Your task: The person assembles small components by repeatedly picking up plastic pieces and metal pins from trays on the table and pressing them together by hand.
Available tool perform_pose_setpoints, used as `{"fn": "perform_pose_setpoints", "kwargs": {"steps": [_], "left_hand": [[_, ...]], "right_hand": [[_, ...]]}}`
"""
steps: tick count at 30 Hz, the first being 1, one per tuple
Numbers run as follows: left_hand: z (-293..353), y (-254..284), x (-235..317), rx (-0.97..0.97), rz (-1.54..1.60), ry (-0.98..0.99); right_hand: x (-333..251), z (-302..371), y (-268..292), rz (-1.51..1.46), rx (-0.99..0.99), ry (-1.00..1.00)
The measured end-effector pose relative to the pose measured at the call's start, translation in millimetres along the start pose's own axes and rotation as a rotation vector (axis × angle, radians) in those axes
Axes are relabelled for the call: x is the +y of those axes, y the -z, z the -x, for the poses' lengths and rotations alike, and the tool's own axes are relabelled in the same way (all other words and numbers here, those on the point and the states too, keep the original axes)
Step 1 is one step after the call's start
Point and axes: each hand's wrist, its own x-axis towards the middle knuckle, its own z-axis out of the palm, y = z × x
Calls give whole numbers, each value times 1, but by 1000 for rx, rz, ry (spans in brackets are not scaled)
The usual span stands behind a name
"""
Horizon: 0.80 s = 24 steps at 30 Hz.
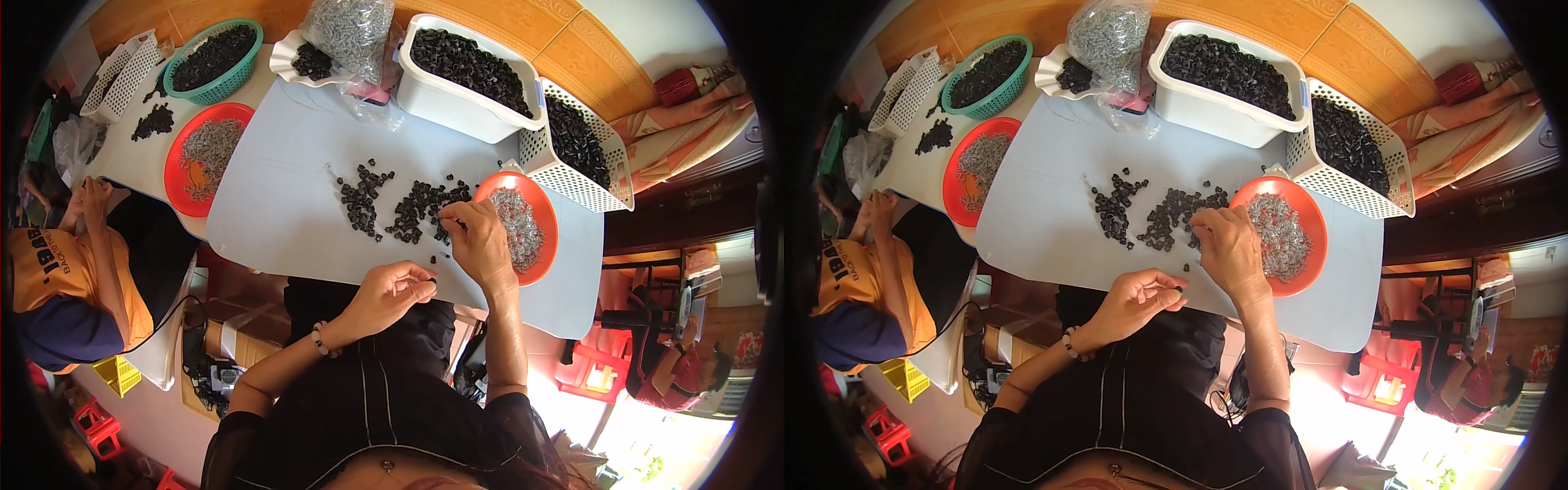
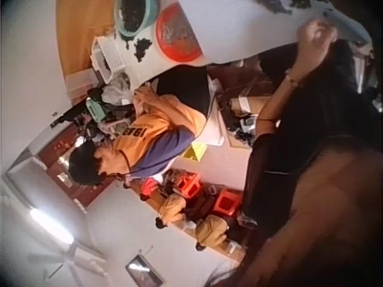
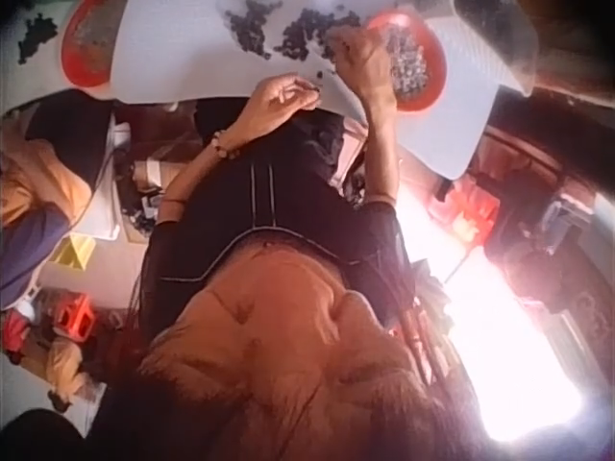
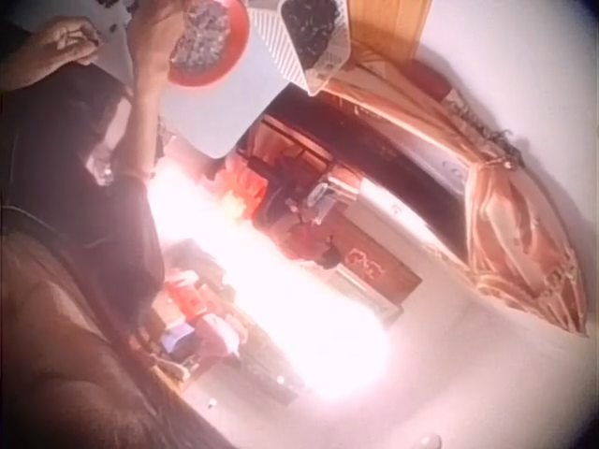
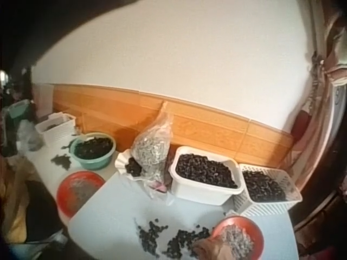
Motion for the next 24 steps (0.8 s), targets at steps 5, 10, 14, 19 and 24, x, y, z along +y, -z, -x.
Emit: {"fn": "perform_pose_setpoints", "kwargs": {"steps": [5,10,14,19,24], "left_hand": [[-10,0,-11,58,-29,-32],[-13,-3,-8,96,12,-65],[-11,1,-6,105,4,-97],[-1,2,5,191,-266,-308],[6,3,22,264,-644,-545]], "right_hand": [[-3,-1,-12,83,-5,73],[-6,-4,-20,173,2,63],[-4,-7,-19,137,-11,98],[-7,0,2,-310,-70,-27],[-20,24,26,-509,-292,-110]]}}
